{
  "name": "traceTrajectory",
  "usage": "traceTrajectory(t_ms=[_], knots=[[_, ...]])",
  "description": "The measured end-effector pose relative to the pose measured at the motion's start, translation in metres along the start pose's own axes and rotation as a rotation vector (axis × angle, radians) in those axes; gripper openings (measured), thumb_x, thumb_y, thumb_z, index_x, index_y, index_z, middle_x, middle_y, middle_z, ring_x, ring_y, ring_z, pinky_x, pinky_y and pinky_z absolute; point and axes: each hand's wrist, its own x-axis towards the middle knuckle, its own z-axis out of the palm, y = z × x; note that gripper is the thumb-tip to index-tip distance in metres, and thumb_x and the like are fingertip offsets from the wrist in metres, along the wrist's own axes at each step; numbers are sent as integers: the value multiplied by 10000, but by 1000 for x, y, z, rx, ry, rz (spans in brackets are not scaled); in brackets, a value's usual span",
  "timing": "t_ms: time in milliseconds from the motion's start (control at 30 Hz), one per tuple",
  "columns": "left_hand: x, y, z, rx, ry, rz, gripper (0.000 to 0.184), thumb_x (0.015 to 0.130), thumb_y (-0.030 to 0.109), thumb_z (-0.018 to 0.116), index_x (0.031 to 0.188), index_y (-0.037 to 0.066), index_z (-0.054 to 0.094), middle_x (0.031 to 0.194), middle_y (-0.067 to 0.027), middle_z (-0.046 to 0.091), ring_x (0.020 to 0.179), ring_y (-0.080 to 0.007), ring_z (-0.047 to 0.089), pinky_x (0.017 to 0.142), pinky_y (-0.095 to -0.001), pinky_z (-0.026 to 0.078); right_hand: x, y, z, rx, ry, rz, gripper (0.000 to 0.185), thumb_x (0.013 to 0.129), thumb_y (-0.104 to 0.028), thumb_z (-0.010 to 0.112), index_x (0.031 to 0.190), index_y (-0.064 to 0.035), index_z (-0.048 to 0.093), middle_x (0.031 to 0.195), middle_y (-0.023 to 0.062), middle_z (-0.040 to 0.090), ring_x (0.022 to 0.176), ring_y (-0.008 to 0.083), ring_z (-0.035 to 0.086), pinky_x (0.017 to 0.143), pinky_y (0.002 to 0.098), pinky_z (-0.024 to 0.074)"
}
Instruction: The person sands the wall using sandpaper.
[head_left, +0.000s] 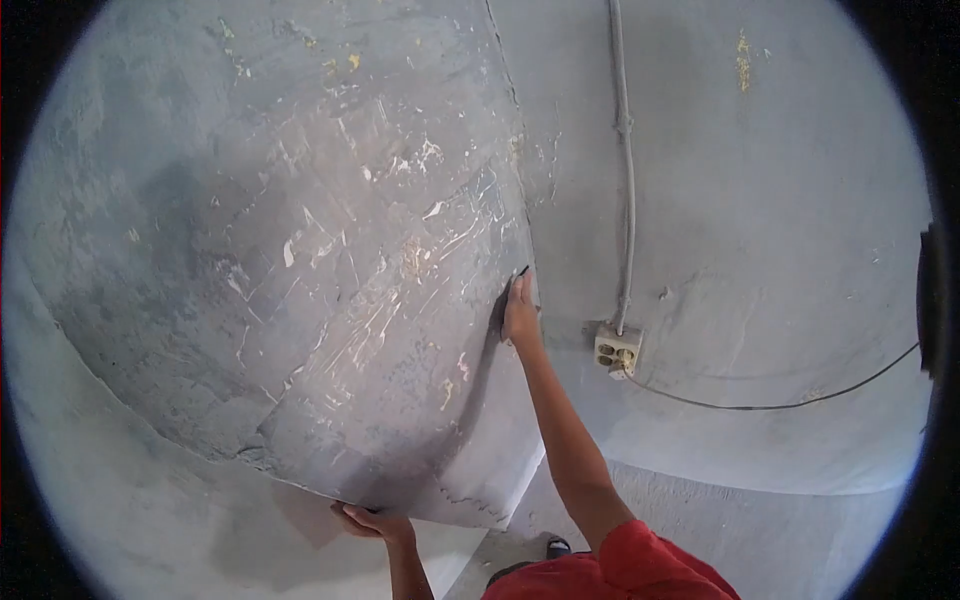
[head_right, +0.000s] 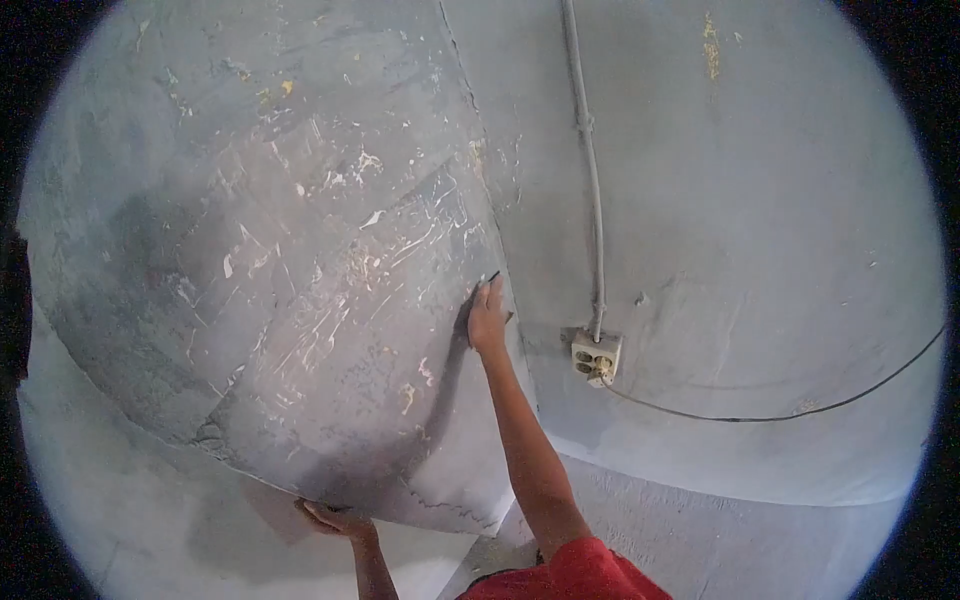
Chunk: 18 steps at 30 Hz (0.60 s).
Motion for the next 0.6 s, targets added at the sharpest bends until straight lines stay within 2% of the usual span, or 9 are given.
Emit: traceTrajectory(t_ms=[33,100,133,200,233,300,433,533,600], knots=[[-1,-12,0,-9,1,-3,425,909,392,374,853,-21,455,821,-103,472,764,-209,444,651,-350,378,7,-2,-3,43,-41,98,595,968,-355,250,1392,40,117,1436,259,158,1336,358,182,1095,380,124],[-1,-56,-6,127,44,311,435,908,402,372,845,-20,455,817,-109,472,770,-216,448,651,-357,373,-55,-16,12,-107,-33,-210,612,962,-369,263,1392,40,117,1437,262,151,1341,346,176,1094,393,123],[-2,-67,-14,119,44,310,435,908,402,372,845,-20,455,817,-109,472,770,-216,448,651,-357,373,-106,-49,9,68,-145,-133,598,964,-346,274,1394,39,114,1444,249,146,1349,346,145,1097,407,89],[-6,-82,-25,-10,-80,82,532,929,407,378,1221,-36,422,1198,-182,452,1016,-299,473,839,-408,410,-174,-85,15,15,-205,-221,570,967,-300,279,1397,33,109,1451,228,146,1353,356,118,1098,410,73],[-5,-59,-17,-11,-83,81,532,929,407,378,1221,-36,422,1198,-182,452,1016,-299,473,839,-408,410,-168,-86,18,13,-203,-220,570,967,-300,279,1397,33,109,1451,228,146,1353,356,118,1098,410,73],[3,16,5,-22,-43,129,451,908,402,378,855,-35,473,812,-114,479,763,-215,459,649,-353,377,-143,-91,25,-84,-52,-252,552,968,-280,281,1396,30,123,1452,216,157,1347,380,113,1098,400,90],[-4,18,14,-150,128,-113,441,908,395,377,835,-30,472,801,-110,477,735,-213,457,634,-348,374,-26,-48,6,-3,53,-129,542,963,-275,292,1389,31,160,1433,231,202,1329,380,183,1095,404,107],[-1,9,4,-58,28,16,433,912,386,369,838,-26,478,796,-109,478,735,-216,460,623,-350,378,-31,-45,5,-90,82,-133,533,963,-267,289,1392,22,162,1426,233,219,1323,370,209,1095,394,116],[-1,8,7,-64,-12,-22,433,916,376,364,851,-35,483,787,-114,486,721,-214,462,609,-353,383,-96,-58,10,-153,-93,-110,565,973,-299,270,1396,34,101,1431,228,214,1330,364,190,1066,338,198]])
